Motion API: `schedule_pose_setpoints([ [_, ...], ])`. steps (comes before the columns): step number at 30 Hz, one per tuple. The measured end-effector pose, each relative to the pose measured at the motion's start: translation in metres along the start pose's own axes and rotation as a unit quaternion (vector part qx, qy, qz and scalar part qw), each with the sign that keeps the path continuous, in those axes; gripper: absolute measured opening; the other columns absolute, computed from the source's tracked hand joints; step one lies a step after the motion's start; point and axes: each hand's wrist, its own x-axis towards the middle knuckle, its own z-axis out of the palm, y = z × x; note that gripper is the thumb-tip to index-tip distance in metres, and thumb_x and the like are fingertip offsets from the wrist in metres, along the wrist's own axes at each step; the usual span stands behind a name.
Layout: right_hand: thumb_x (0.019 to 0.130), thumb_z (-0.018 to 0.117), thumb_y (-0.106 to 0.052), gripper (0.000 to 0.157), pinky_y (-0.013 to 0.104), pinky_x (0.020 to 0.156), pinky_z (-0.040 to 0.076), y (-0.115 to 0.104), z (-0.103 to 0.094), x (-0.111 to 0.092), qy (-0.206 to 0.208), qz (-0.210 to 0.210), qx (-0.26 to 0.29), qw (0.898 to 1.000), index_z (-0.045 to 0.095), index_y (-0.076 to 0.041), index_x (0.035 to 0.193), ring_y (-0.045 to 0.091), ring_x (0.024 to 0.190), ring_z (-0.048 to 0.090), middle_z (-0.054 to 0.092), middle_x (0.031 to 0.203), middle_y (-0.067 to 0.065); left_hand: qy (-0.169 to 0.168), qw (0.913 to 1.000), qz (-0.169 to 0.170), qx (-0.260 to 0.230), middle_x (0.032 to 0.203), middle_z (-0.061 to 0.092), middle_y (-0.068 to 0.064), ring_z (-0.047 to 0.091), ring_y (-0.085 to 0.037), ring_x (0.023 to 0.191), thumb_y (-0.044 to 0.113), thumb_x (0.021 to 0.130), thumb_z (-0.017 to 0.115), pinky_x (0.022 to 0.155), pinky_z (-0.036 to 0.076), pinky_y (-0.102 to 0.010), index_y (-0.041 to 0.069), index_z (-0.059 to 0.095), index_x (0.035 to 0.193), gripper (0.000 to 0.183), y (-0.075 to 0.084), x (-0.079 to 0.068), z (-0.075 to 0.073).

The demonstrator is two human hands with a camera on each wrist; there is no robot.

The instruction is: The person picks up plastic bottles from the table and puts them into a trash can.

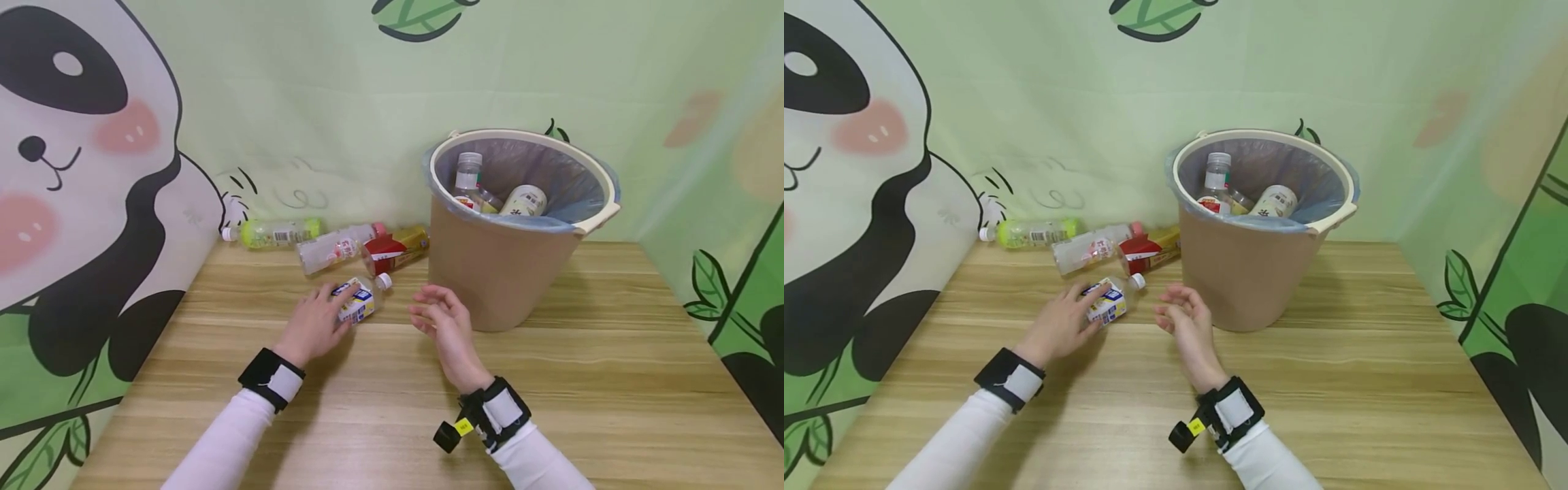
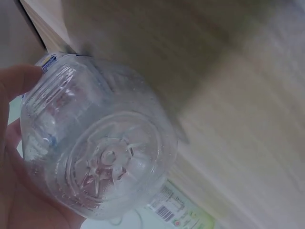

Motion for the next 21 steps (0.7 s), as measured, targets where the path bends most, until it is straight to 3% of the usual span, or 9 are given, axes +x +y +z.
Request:
schedule_pose_setpoints([
  [4,0.092,0.042,0.0,0.034,0.036,0.088,0.05,0.001,0.0,0.0,0.002,-0.001,-0.005,1.0,0.044,0.002,0.126,0.03,0.102,0.057,0.053,0.115,0.014,0.015,0.9998,0.011,-0.005,0.128,0.048,-0.023,0.052,-0.043,0.109,0.03,0.084,0.068,0.088,0.045,-0.057,0.022,0.041,0.144,0.066,0.002,-0.004,0.0],
  [7,0.092,0.043,-0.001,0.034,0.034,0.087,0.05,0.002,-0.001,0.0,0.003,0.001,-0.003,1.0,0.044,0.002,0.126,0.034,0.105,0.056,0.053,0.116,0.016,0.019,0.9995,0.015,-0.021,0.13,0.048,-0.023,0.05,-0.043,0.112,0.03,0.085,0.068,0.093,0.042,-0.057,0.022,0.039,0.145,0.067,0.004,-0.007,-0.002],
  [13,0.091,0.044,0.0,0.036,0.03,0.084,0.051,0.004,-0.004,0.001,0.003,-0.004,-0.009,1.0,0.044,0.004,0.126,0.04,0.109,0.052,0.049,0.123,0.025,0.05,0.9908,0.0,-0.126,0.131,0.047,-0.019,0.051,-0.035,0.11,0.033,0.088,0.064,0.092,0.045,-0.053,0.021,0.034,0.147,0.067,0.012,-0.015,-0.011],
  [16,0.089,0.046,0.001,0.036,0.03,0.084,0.051,0.004,-0.003,0.001,0.003,-0.01,-0.02,1.0,0.045,0.003,0.125,0.035,0.105,0.055,0.052,0.119,0.02,0.059,0.9762,-0.014,-0.208,0.129,0.049,-0.014,0.054,-0.027,0.103,0.035,0.088,0.064,0.087,0.05,-0.046,0.02,0.033,0.147,0.068,0.019,-0.018,-0.014],
  [21,0.089,0.047,0.002,0.035,0.033,0.084,0.053,0.006,-0.003,-0.001,-0.007,-0.033,-0.069,0.997,0.049,0.0,0.124,0.025,0.098,0.059,0.055,0.116,0.016,0.064,0.9328,-0.046,-0.352,0.127,0.052,-0.008,0.055,-0.02,0.097,0.037,0.089,0.063,0.08,0.052,-0.039,0.019,0.032,0.147,0.068,0.033,-0.02,-0.017],
])
